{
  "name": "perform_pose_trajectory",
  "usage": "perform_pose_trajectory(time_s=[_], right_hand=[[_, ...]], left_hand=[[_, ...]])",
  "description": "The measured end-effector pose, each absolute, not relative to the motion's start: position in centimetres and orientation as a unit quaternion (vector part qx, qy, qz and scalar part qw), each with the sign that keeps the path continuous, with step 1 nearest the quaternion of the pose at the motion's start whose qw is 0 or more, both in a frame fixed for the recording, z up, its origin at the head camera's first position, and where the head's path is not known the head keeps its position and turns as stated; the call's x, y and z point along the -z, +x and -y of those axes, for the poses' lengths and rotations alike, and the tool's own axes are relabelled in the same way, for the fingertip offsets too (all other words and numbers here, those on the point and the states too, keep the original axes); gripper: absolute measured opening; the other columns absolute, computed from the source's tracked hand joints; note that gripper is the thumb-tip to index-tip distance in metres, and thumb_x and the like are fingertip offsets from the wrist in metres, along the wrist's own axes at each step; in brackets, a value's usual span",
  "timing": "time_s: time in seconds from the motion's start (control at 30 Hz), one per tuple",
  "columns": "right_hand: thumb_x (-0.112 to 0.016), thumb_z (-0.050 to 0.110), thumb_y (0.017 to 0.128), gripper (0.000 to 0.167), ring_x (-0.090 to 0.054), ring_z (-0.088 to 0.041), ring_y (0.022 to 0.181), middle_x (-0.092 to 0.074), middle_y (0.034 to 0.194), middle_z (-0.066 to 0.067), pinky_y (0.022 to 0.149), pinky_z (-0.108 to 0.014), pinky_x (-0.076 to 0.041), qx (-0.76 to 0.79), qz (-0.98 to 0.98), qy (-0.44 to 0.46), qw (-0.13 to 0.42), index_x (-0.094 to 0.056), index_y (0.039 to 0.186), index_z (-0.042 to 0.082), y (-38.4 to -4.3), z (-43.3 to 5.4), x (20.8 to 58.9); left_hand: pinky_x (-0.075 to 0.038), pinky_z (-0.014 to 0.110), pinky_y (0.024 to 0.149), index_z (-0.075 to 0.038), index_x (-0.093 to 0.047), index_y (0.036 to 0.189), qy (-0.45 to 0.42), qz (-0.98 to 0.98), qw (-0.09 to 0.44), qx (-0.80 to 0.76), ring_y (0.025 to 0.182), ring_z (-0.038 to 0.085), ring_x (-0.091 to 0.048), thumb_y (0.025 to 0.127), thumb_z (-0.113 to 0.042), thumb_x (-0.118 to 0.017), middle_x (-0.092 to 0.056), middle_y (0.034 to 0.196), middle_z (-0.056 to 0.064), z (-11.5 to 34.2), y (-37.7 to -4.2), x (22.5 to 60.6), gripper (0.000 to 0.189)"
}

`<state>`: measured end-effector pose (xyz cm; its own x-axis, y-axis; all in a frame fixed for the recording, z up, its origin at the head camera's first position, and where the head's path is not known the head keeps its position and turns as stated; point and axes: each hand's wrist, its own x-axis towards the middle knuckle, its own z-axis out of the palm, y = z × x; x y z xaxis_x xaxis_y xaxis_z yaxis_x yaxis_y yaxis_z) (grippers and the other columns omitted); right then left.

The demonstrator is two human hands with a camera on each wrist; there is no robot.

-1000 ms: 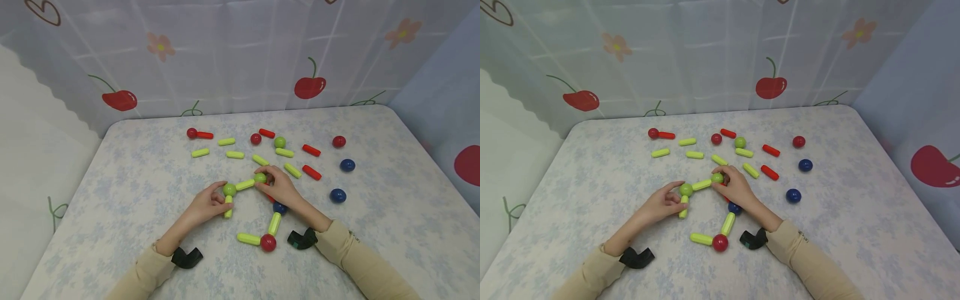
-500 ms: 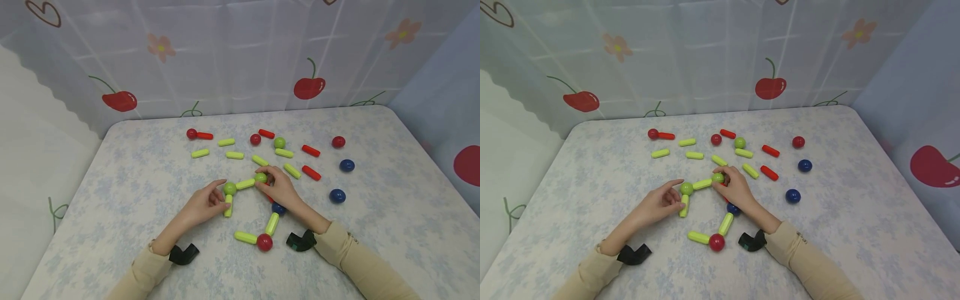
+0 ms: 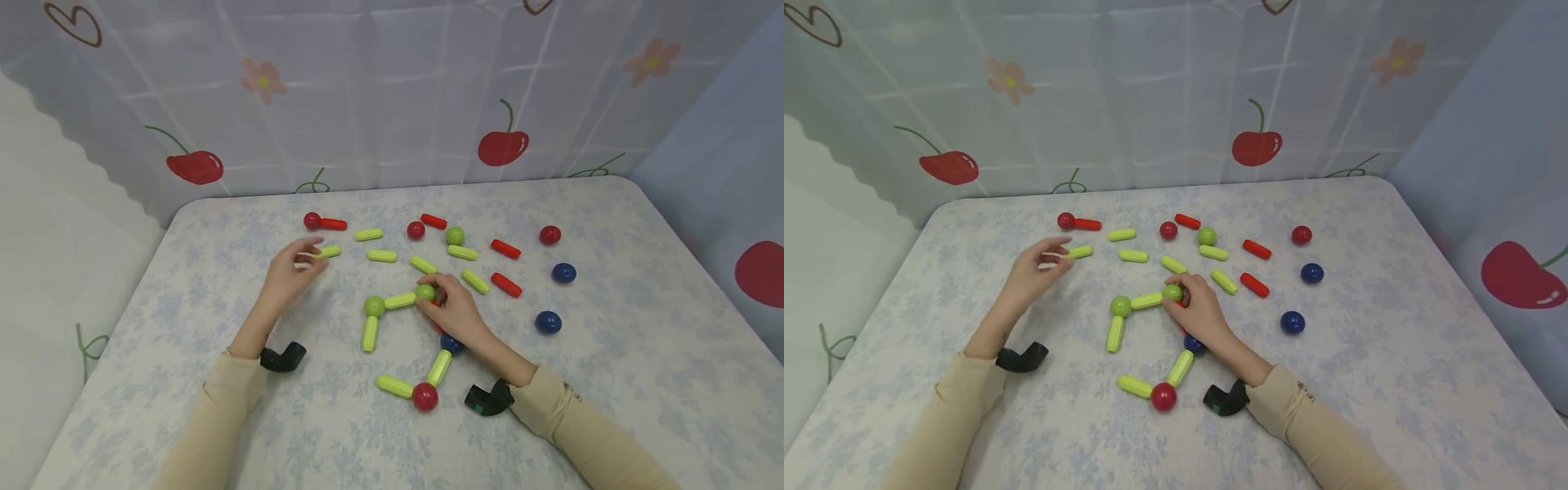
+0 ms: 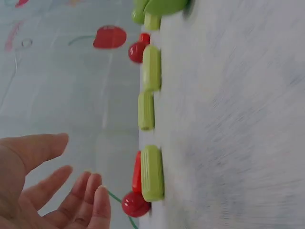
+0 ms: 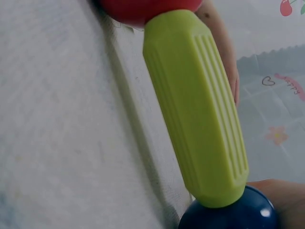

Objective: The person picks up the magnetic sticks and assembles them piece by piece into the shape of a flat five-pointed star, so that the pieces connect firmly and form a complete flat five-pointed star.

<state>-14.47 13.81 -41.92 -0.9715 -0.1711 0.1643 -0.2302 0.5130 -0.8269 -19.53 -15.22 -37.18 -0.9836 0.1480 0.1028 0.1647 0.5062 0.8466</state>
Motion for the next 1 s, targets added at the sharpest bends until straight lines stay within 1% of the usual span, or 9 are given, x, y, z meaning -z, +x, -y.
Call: perform_pose_trajectory(time_s=[0.1,0.23,0.33,0.43,0.53,0.6,0.77,0.9,1.0], right_hand=[[-0.071,0.009,0.084,0.028,-0.046,-0.018,0.068,-0.055,0.094,-0.008,0.059,-0.031,-0.039,-0.480,0.869,0.114,0.032,-0.063,0.111,0.006,-14.4,-13.9,42.0],[-0.071,0.009,0.084,0.028,-0.046,-0.018,0.068,-0.054,0.093,-0.008,0.059,-0.031,-0.039,-0.481,0.869,0.116,0.030,-0.063,0.111,0.005,-14.3,-13.7,42.1],[-0.071,0.009,0.084,0.028,-0.045,-0.018,0.068,-0.053,0.090,-0.007,0.059,-0.031,-0.038,-0.479,0.870,0.114,0.030,-0.063,0.111,0.006,-14.2,-13.6,42.1],[-0.071,0.010,0.084,0.028,-0.045,-0.017,0.068,-0.052,0.089,-0.006,0.059,-0.031,-0.038,-0.476,0.871,0.115,0.032,-0.063,0.111,0.007,-14.2,-13.5,42.3],[-0.071,0.010,0.084,0.029,-0.045,-0.017,0.068,-0.052,0.090,-0.006,0.059,-0.031,-0.038,-0.478,0.870,0.119,0.031,-0.063,0.111,0.007,-14.2,-13.5,42.4],[-0.070,0.010,0.084,0.028,-0.045,-0.017,0.068,-0.052,0.090,-0.006,0.059,-0.031,-0.038,-0.480,0.869,0.120,0.029,-0.063,0.111,0.007,-14.3,-13.5,42.4],[-0.070,0.010,0.085,0.027,-0.045,-0.018,0.068,-0.051,0.088,-0.006,0.058,-0.031,-0.038,-0.482,0.867,0.121,0.032,-0.063,0.111,0.006,-14.4,-13.7,42.4],[-0.070,0.010,0.085,0.027,-0.044,-0.018,0.068,-0.050,0.086,-0.005,0.059,-0.031,-0.038,-0.479,0.868,0.122,0.032,-0.063,0.111,0.007,-14.5,-13.8,42.3],[-0.070,0.010,0.085,0.027,-0.044,-0.018,0.068,-0.050,0.087,-0.005,0.059,-0.032,-0.038,-0.478,0.869,0.122,0.030,-0.063,0.111,0.007,-14.5,-13.8,42.3]], left_hand=[[-0.042,0.043,0.089,-0.005,-0.042,0.139,-0.043,0.847,0.038,0.529,0.110,0.032,-0.049,0.090,-0.013,-0.064,-0.049,0.124,0.021,16.3,-23.0,37.6,0.054],[-0.034,0.045,0.097,-0.006,-0.037,0.143,0.003,0.868,0.043,0.495,0.123,0.034,-0.038,0.091,-0.016,-0.062,-0.038,0.136,0.022,16.9,-26.7,38.0,0.058],[-0.030,0.047,0.100,-0.006,-0.037,0.143,0.009,0.900,0.022,0.435,0.127,0.037,-0.032,0.092,-0.016,-0.061,-0.032,0.140,0.022,17.0,-28.5,38.0,0.057],[-0.031,0.048,0.099,-0.006,-0.039,0.142,0.005,0.914,-0.019,0.406,0.127,0.037,-0.032,0.093,-0.017,-0.059,-0.032,0.141,0.022,17.1,-29.7,38.1,0.054],[-0.036,0.047,0.096,-0.004,-0.044,0.138,0.004,0.913,-0.056,0.405,0.123,0.037,-0.038,0.094,-0.014,-0.057,-0.038,0.136,0.023,17.4,-30.4,38.6,0.048],[-0.038,0.045,0.095,-0.003,-0.046,0.136,0.004,0.911,-0.063,0.407,0.120,0.036,-0.041,0.094,-0.011,-0.056,-0.042,0.133,0.023,17.6,-30.6,39.1,0.045],[-0.041,0.044,0.089,-0.002,-0.049,0.132,-0.011,0.919,-0.028,0.392,0.108,0.035,-0.047,0.092,-0.008,-0.055,-0.047,0.125,0.024,17.5,-30.8,39.9,0.041],[-0.040,0.044,0.082,-0.001,-0.055,0.122,-0.031,0.938,0.000,0.344,0.097,0.034,-0.046,0.091,-0.009,-0.054,-0.051,0.115,0.024,17.6,-30.5,39.9,0.032],[-0.039,0.042,0.075,-0.001,-0.057,0.114,-0.039,0.951,0.003,0.308,0.090,0.032,-0.044,0.090,-0.008,-0.054,-0.050,0.105,0.022,17.6,-30.4,39.9,0.026]])
